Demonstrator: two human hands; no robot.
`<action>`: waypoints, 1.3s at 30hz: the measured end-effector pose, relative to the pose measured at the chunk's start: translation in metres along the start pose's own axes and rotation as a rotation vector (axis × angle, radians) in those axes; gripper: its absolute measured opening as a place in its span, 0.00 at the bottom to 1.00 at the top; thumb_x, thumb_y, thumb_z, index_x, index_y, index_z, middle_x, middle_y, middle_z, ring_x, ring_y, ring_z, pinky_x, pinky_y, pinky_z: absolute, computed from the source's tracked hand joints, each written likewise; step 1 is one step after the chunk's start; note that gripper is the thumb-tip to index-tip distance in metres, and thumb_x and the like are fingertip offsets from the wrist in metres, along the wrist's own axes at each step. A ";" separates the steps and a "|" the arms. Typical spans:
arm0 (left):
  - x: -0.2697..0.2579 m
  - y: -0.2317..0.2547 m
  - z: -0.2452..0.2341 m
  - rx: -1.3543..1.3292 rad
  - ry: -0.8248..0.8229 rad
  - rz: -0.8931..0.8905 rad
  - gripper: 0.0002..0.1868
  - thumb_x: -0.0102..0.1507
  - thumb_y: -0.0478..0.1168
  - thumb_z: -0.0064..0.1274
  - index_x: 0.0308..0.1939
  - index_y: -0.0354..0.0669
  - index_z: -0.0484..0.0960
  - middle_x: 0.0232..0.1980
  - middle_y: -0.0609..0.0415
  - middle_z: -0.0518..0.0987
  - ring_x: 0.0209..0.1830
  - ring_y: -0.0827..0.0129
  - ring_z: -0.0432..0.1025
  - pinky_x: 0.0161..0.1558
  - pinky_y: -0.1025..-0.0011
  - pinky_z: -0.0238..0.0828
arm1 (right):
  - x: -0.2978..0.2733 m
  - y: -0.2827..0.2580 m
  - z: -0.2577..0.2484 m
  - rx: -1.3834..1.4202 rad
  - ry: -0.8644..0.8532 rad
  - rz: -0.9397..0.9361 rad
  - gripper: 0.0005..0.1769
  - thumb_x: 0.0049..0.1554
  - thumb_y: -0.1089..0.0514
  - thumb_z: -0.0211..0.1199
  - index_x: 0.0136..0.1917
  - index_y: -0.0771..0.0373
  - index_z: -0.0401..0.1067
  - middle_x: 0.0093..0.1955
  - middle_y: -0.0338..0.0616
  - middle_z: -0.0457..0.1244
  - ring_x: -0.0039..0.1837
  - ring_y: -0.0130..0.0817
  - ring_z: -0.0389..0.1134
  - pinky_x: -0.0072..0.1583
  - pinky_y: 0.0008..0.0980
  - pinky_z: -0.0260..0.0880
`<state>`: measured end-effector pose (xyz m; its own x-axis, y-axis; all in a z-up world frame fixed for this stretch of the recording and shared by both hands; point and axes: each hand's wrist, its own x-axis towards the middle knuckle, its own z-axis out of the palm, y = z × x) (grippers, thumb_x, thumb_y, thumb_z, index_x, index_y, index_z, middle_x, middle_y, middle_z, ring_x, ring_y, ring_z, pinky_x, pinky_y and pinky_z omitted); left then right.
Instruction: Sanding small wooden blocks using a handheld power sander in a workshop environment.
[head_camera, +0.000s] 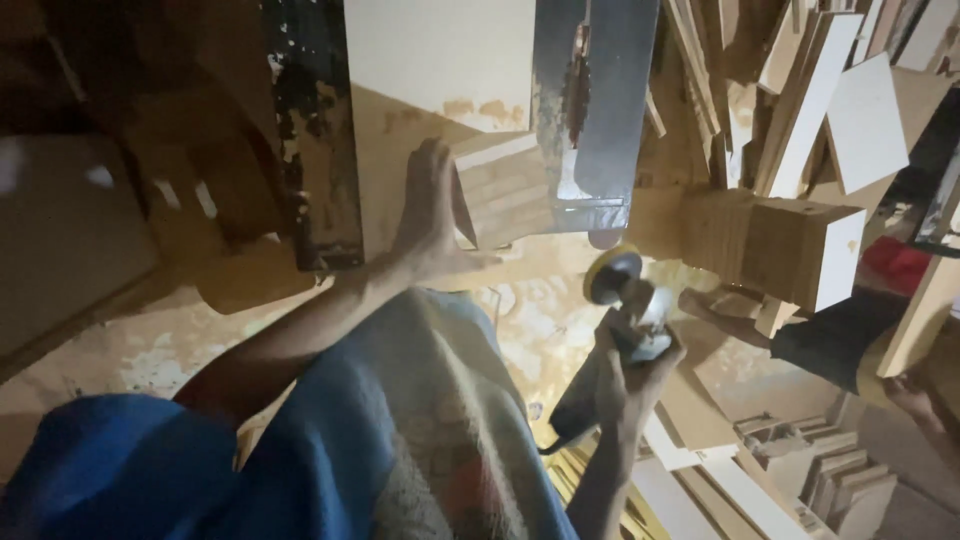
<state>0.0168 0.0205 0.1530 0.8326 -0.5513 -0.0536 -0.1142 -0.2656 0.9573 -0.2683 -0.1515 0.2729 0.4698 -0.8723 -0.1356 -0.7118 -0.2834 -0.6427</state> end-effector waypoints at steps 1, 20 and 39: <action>0.001 -0.006 0.013 0.002 -0.004 0.003 0.87 0.24 0.46 0.90 0.83 0.26 0.57 0.73 0.24 0.65 0.77 0.34 0.62 0.89 0.50 0.39 | -0.007 0.015 0.004 0.003 0.003 0.003 0.46 0.56 0.48 0.74 0.81 0.51 0.56 0.66 0.74 0.64 0.71 0.73 0.68 0.70 0.66 0.66; 0.002 -0.097 -0.022 -0.004 -0.047 0.265 0.76 0.36 0.49 0.81 0.85 0.37 0.57 0.72 0.26 0.69 0.72 0.28 0.66 0.75 0.43 0.58 | -0.038 -0.016 0.071 -0.203 -0.137 0.216 0.55 0.51 0.43 0.79 0.84 0.36 0.53 0.65 0.70 0.71 0.72 0.73 0.71 0.73 0.70 0.68; 0.004 -0.202 0.004 0.515 0.338 0.542 0.38 0.63 0.73 0.56 0.67 0.54 0.87 0.64 0.56 0.81 0.60 0.54 0.78 0.44 0.54 0.69 | 0.034 -0.153 0.179 -0.627 -0.503 -0.158 0.46 0.56 0.30 0.74 0.79 0.31 0.52 0.60 0.64 0.73 0.65 0.72 0.75 0.68 0.71 0.73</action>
<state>0.0410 0.0683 -0.0414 0.6991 -0.4611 0.5466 -0.7139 -0.4061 0.5705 -0.0503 -0.0669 0.2315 0.6612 -0.5623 -0.4966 -0.7071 -0.6883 -0.1620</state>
